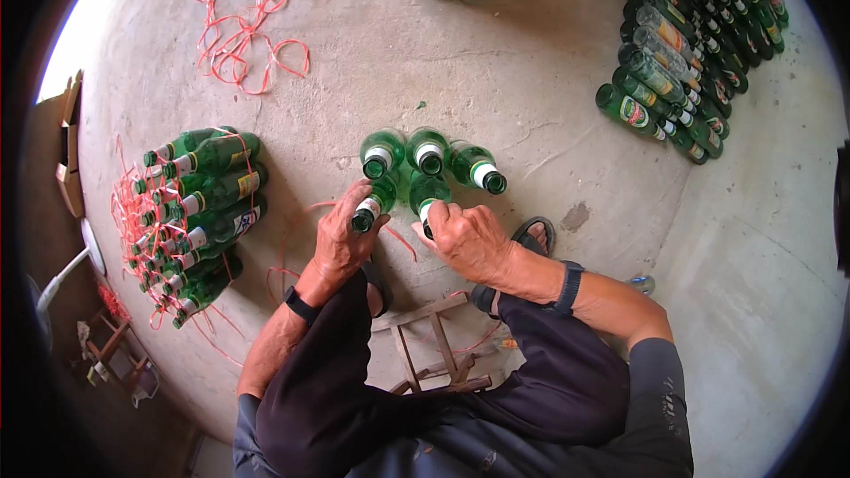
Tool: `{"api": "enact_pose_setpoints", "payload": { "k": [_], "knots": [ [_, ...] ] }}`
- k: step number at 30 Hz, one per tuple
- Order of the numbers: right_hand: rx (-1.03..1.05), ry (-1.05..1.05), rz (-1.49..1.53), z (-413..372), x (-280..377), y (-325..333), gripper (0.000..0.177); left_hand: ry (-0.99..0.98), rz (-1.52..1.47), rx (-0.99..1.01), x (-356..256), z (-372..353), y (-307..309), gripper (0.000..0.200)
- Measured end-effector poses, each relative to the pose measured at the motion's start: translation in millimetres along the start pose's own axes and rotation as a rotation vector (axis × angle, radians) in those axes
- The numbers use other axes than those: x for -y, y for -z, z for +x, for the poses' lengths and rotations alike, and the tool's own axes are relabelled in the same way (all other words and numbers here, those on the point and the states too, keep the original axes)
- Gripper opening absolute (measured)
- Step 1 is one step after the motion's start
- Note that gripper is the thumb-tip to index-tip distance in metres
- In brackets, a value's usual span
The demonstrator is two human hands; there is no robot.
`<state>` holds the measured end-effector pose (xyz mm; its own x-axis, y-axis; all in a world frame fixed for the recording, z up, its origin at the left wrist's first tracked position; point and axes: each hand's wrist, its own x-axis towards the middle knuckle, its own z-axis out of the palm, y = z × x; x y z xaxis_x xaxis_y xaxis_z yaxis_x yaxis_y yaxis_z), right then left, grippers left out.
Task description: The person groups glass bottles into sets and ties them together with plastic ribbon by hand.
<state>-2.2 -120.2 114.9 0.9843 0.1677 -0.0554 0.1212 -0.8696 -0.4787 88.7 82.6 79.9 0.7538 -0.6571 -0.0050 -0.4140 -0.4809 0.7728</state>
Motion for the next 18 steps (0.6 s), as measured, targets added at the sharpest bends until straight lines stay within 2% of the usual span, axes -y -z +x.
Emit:
{"api": "enact_pose_setpoints", "payload": {
  "k": [6,7,9,10,15,18],
  "knots": [
    [-0.109,0.015,0.012,8,2,-4,0.034,-0.019,-0.033,0.055,6,-1,1,0.052],
    [-0.075,0.03,0.016,10,2,-4,0.025,-0.011,-0.043,0.06,7,-1,0,0.052],
    [-0.076,-0.039,0.078,15,6,4,0.027,0.029,-0.058,0.085,2,0,1,0.049],
    [-0.186,-0.003,0.073,18,5,1,0.033,0.066,-0.056,0.107,-1,0,4,0.048],
    [-0.094,0.012,0.094,18,7,1,0.023,-0.035,-0.01,0.092,-3,3,3,0.049],
    [-0.033,-0.019,0.161,14,6,2,0.022,0.024,-0.099,0.094,-9,4,4,0.053]
  ]
}}
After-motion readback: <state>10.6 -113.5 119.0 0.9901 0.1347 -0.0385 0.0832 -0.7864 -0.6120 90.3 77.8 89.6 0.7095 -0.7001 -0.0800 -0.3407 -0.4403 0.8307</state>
